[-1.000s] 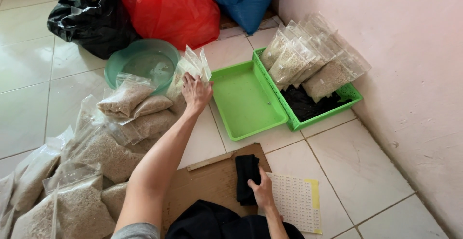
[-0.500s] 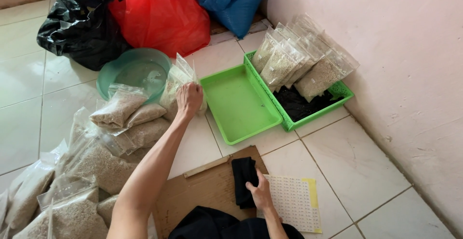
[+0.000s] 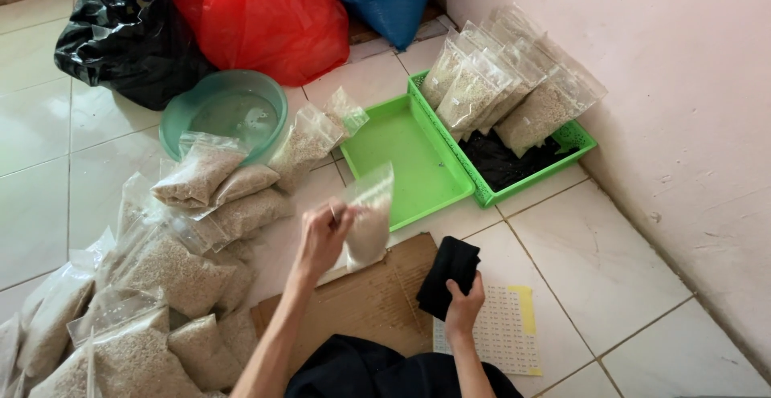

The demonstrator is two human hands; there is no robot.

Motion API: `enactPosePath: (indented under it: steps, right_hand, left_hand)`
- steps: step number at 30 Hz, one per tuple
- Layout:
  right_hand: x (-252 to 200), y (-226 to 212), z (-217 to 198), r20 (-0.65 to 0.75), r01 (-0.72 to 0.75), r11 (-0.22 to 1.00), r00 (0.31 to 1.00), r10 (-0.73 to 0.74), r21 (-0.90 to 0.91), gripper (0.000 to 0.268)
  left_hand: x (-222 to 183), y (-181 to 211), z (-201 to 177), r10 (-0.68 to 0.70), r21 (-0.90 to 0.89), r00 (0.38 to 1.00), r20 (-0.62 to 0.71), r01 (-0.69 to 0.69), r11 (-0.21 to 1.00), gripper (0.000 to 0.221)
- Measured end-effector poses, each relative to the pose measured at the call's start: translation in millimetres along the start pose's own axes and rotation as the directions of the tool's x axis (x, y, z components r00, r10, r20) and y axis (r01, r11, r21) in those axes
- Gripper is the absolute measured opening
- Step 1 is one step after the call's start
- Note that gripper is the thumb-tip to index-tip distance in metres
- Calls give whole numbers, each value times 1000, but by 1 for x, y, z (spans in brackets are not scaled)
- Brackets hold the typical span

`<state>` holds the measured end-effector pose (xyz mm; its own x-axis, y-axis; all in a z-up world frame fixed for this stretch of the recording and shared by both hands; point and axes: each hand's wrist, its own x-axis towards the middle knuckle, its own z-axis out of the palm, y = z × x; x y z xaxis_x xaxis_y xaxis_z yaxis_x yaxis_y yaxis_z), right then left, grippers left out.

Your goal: The person wipes small plastic bags containing grains with a cloth and peels a sticker from a sheet to label each bag before placing them in a green crate.

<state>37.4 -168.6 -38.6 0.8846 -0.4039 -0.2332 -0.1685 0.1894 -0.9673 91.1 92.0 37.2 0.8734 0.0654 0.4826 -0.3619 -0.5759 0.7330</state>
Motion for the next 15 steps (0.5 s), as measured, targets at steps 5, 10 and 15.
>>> enactPosePath:
  steps: [5, 10, 15]
  right_hand:
    - [-2, -11, 2, -62, -60, 998, 996, 61, 26, 31]
    - [1, -4, 2, -71, 26, 999, 997, -27, -26, 35]
    - [1, -6, 1, -45, 54, 998, 998, -53, 30, 34]
  left_hand:
    - [-50, 33, 31, -330, -391, 941, 72, 331, 859, 26]
    - [-65, 29, 55, -599, -455, 753, 272, 649, 610, 21]
    - [-55, -1, 62, -628, -342, 715, 306, 698, 629, 36]
